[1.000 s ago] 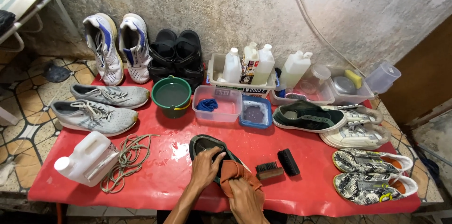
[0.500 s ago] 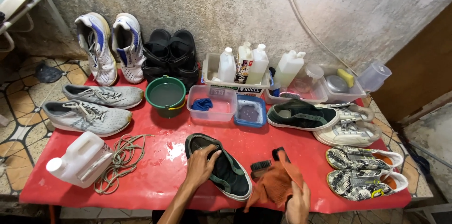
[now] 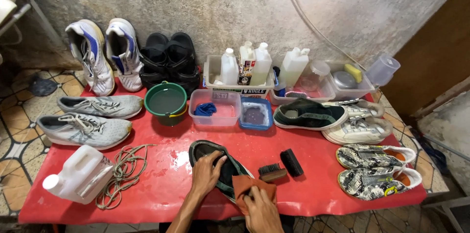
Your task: The person scrubs a dark green shoe with a brush, then wipes it with a cloth. They remove the insole, clean it separately, and reinsert it into the shoe.
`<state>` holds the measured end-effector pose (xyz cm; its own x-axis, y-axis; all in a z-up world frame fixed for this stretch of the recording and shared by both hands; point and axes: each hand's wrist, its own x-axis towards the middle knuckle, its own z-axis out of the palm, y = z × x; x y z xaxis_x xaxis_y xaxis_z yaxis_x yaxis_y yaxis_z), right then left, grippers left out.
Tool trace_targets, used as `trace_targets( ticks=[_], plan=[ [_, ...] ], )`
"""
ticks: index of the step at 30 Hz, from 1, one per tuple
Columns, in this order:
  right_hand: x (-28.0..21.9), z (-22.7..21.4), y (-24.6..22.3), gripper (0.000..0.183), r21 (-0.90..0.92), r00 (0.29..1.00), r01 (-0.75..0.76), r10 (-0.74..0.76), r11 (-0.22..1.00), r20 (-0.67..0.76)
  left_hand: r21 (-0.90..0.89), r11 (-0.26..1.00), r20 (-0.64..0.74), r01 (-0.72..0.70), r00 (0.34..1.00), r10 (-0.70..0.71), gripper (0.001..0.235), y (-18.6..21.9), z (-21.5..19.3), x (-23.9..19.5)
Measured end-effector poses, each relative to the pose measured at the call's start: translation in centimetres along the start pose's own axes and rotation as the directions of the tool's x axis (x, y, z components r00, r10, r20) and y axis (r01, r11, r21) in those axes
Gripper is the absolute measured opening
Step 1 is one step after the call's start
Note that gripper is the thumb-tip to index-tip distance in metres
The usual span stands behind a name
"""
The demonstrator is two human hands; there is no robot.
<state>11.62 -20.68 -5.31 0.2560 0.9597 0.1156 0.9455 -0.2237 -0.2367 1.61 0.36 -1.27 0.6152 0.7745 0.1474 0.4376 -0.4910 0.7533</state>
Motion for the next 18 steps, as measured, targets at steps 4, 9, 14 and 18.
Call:
trace_targets(
  ticks=[4,9,14,18],
  plan=[
    [-0.1,1.7,0.3,0.028,0.029,0.997,-0.05,0.051,0.998,-0.057,0.008,1.0,-0.003,-0.012,1.0,0.012,0.036,0.0,-0.1,-0.2],
    [-0.5,4.3,0.2,0.047,0.149,0.965,0.135,-0.096,0.98,-0.243,-0.006,1.0,-0.013,-0.022,1.0,0.022,0.039,-0.2,0.1,0.0],
    [-5.1,5.1,4.9,0.062,0.42,0.961,-0.238,0.152,0.876,0.229,-0.085,0.986,-0.007,-0.141,0.99,0.141,0.026,0.4,-0.7,0.1],
    [-3.7,2.2,4.4,0.033,0.694,0.85,-0.458,0.502,0.555,0.16,-0.148,0.957,-0.004,-0.251,0.967,0.253,0.043,-0.1,-2.6,-0.3]
  ],
)
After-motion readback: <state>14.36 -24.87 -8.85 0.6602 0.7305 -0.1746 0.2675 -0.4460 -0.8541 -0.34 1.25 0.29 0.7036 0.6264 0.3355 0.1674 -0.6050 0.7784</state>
